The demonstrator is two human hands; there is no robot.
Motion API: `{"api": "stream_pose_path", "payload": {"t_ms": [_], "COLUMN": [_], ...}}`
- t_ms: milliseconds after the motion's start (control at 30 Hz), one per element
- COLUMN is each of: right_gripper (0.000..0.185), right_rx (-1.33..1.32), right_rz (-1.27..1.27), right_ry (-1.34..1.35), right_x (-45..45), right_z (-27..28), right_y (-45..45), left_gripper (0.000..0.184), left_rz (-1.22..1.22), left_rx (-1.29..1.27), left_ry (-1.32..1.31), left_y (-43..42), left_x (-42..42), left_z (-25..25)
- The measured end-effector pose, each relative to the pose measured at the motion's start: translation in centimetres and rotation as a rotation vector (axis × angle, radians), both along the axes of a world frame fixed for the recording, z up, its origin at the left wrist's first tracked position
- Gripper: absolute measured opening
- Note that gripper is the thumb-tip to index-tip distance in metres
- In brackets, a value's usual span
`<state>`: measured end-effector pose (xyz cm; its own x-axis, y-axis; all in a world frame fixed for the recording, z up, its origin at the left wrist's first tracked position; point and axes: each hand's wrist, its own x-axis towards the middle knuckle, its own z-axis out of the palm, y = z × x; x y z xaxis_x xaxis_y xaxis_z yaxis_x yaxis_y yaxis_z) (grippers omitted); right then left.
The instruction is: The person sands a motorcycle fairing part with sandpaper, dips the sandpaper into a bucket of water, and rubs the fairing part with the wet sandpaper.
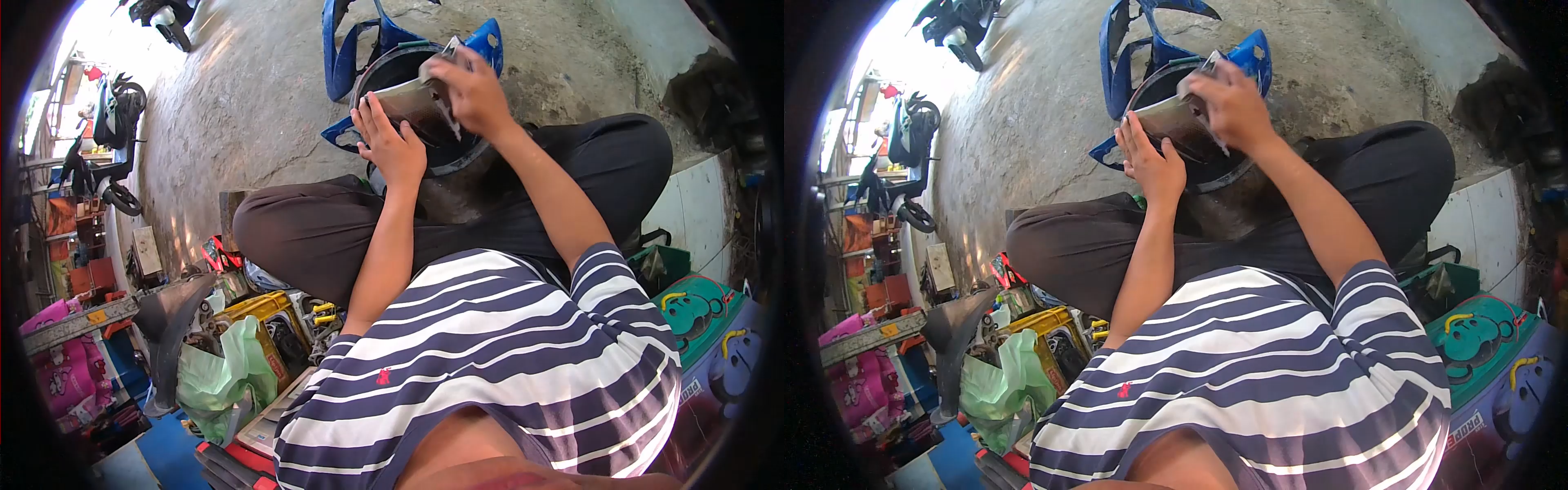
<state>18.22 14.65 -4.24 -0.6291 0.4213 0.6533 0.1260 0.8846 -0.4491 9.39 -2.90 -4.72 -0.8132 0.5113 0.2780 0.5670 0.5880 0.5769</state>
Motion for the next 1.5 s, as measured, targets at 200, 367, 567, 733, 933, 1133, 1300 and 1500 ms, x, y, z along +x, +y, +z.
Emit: {"api": "stream_pose_path", "payload": {"t_ms": [200, 367, 567, 733, 933, 1133, 1300, 1500], "right_gripper": [0.036, 0.038, 0.037, 0.031, 0.031, 0.037, 0.044, 0.053], "right_rx": [-0.001, -0.015, 0.061, -0.005, 0.011, 0.022, 0.054, 0.201], "right_rz": [0.132, -0.073, 0.112, -0.087, -0.019, 0.138, -0.038, 0.242], "right_ry": [-0.002, -0.001, 0.004, 0.011, -0.008, -0.023, -0.059, -0.175], "right_x": [0.0, -0.2, 0.2, -0.7, -0.1, 0.0, -0.2, 0.5], "right_z": [-0.6, -0.1, -0.2, -0.9, 0.1, -0.6, 0.2, 0.9], "right_y": [-1.9, 0.7, -1.2, 1.2, 0.3, -1.0, 3.0, 2.2], "left_gripper": [0.087, 0.088, 0.088, 0.088, 0.087, 0.088, 0.088, 0.088], "left_rz": [-0.003, -0.005, -0.007, 0.001, -0.009, 0.0, -0.014, -0.02], "left_rx": [0.016, -0.011, 0.011, 0.002, -0.014, 0.027, -0.008, -0.003], "left_ry": [-0.007, 0.009, -0.005, -0.022, -0.013, -0.006, 0.021, 0.018], "left_y": [0.1, -0.2, 0.1, 0.1, -0.1, 0.1, -0.2, -0.2], "left_x": [0.2, -0.1, 0.0, 0.0, 0.0, 0.1, -0.3, 0.2], "left_z": [-0.1, 0.1, -0.2, 0.2, 0.4, -0.2, -0.1, -0.2]}}
